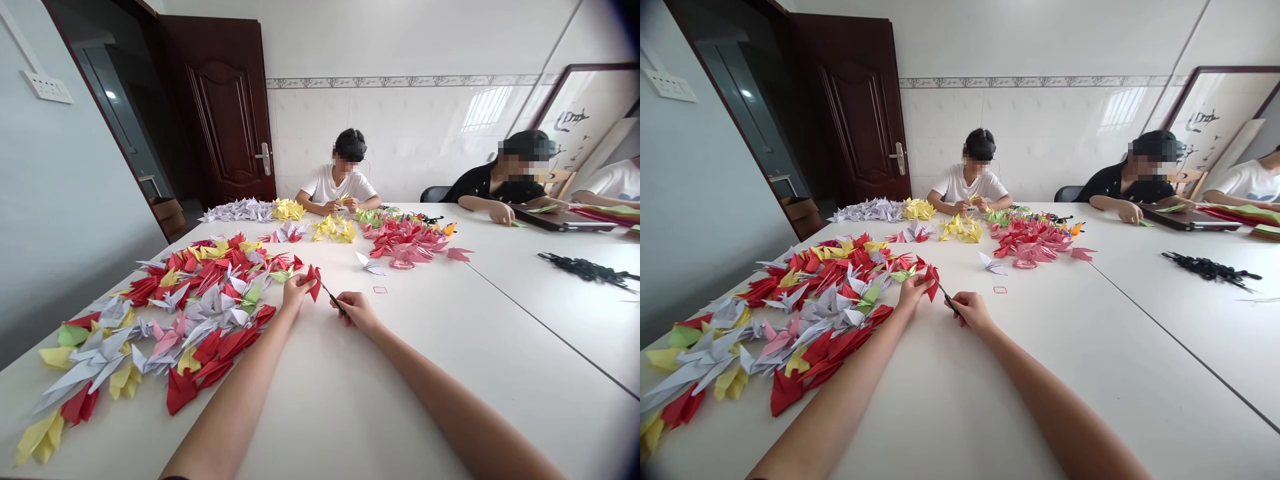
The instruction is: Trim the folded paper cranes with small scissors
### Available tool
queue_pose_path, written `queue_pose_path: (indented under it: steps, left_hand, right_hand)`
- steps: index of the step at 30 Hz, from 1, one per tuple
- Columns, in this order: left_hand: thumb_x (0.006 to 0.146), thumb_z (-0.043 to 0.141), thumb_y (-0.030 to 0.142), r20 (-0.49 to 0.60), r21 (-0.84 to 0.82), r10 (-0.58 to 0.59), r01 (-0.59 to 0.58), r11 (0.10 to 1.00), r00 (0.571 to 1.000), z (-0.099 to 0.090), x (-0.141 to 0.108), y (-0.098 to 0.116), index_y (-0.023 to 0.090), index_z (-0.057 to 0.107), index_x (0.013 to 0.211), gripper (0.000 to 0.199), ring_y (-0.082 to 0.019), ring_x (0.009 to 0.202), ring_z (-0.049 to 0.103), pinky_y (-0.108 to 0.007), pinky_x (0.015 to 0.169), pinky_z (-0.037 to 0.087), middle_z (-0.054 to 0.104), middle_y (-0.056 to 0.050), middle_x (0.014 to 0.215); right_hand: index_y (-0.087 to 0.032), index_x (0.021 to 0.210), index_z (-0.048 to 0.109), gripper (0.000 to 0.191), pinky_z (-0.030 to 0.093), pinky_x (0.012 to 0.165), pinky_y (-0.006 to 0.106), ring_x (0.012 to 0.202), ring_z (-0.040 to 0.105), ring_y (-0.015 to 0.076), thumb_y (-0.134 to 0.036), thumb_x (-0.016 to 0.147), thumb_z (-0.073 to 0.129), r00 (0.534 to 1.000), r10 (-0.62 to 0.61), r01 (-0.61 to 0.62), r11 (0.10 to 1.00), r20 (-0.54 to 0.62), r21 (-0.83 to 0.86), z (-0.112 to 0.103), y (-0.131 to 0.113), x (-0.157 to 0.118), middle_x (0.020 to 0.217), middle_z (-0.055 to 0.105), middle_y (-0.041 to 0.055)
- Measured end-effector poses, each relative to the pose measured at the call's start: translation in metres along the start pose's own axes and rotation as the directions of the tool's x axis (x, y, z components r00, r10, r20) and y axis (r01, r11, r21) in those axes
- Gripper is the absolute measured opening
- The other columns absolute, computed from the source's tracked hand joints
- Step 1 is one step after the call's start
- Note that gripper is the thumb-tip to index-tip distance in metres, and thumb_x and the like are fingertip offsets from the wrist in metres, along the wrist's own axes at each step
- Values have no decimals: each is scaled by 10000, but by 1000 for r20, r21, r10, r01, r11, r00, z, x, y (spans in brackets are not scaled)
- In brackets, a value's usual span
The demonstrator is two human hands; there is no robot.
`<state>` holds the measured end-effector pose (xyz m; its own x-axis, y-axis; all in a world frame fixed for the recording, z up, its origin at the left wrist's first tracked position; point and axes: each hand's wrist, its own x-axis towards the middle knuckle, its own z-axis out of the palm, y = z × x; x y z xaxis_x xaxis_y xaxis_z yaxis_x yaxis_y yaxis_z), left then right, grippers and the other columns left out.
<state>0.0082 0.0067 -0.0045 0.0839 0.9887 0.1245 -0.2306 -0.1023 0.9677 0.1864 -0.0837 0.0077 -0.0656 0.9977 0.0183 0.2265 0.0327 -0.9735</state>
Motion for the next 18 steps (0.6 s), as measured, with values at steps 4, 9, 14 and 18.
queue_pose_path:
  steps: [4,9,14,18]
  left_hand:
    - [607,804,320,-61,157,107,-96,983,992,0,-1,5,164,681,740,239,-199,765,658,-319,757,516,712,-50,764]
    - [672,725,271,-91,293,210,-176,940,973,2,-5,10,170,678,747,134,-192,730,649,-309,732,507,704,-48,749]
    - [713,681,260,-70,376,284,-238,895,956,3,-9,12,182,679,754,88,-179,694,632,-298,703,495,694,-37,737]
    - [714,678,253,-68,379,274,-229,896,959,4,-9,12,182,678,767,88,-183,700,635,-297,697,494,701,-40,753]
  right_hand:
    - [-185,703,648,281,330,373,229,369,462,99,-459,765,632,999,-8,4,997,-48,-77,4,-1,-2,532,565,-20]
    - [-192,672,629,275,298,413,244,392,423,103,-444,777,607,988,-98,70,972,-118,-226,9,0,-4,497,537,-30]
    - [-201,603,555,290,257,460,251,462,378,109,-431,777,588,977,-160,105,934,-138,-341,10,2,-2,503,509,-29]
    - [-206,582,508,296,253,474,252,491,326,110,-426,756,601,969,-179,101,917,-173,-385,10,4,-1,500,447,-41]
